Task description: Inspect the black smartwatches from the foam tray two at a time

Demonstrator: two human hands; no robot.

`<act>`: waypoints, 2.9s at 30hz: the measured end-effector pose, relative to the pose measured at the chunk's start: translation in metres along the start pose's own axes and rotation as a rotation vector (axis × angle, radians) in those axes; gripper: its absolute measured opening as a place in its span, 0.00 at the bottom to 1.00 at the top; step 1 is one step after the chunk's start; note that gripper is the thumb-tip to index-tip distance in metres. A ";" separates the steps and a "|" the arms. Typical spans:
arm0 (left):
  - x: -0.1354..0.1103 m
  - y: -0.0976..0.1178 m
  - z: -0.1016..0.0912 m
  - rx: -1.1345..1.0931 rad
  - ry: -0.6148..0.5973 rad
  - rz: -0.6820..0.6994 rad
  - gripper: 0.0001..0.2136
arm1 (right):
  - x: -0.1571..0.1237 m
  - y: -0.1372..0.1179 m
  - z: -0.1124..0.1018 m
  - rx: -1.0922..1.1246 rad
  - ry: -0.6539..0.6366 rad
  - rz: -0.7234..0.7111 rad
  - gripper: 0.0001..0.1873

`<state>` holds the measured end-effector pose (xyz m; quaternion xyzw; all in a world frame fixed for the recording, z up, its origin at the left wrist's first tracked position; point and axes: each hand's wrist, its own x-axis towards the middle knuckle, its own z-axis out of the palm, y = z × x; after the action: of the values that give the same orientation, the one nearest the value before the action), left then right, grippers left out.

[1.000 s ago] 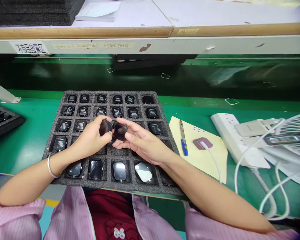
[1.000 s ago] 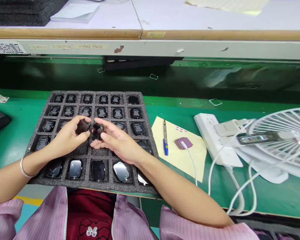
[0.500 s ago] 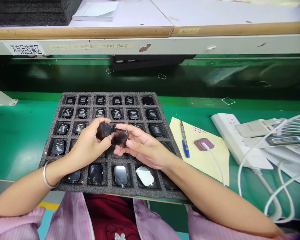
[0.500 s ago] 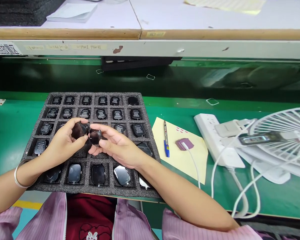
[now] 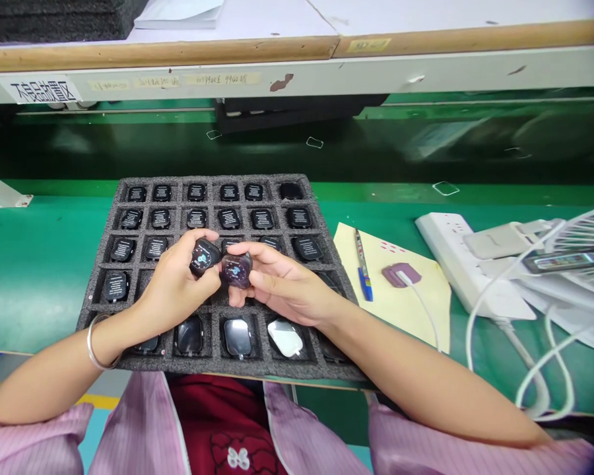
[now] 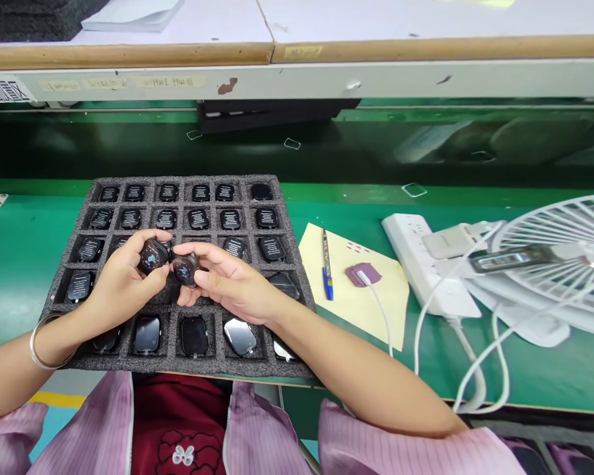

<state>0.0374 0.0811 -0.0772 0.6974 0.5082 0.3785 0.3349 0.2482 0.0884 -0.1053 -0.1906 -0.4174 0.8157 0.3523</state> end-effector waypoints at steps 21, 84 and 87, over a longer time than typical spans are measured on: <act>-0.003 0.004 0.000 -0.015 -0.002 -0.005 0.16 | -0.001 -0.003 0.003 -0.006 0.004 -0.014 0.26; -0.002 0.005 -0.001 -0.099 -0.015 -0.053 0.17 | -0.003 -0.005 0.005 0.049 -0.019 -0.045 0.20; 0.002 0.006 0.000 -0.329 -0.013 -0.198 0.23 | 0.001 -0.006 0.003 0.082 0.090 -0.028 0.25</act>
<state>0.0408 0.0816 -0.0721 0.5824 0.5032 0.4172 0.4834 0.2484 0.0900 -0.0990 -0.2068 -0.3702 0.8176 0.3896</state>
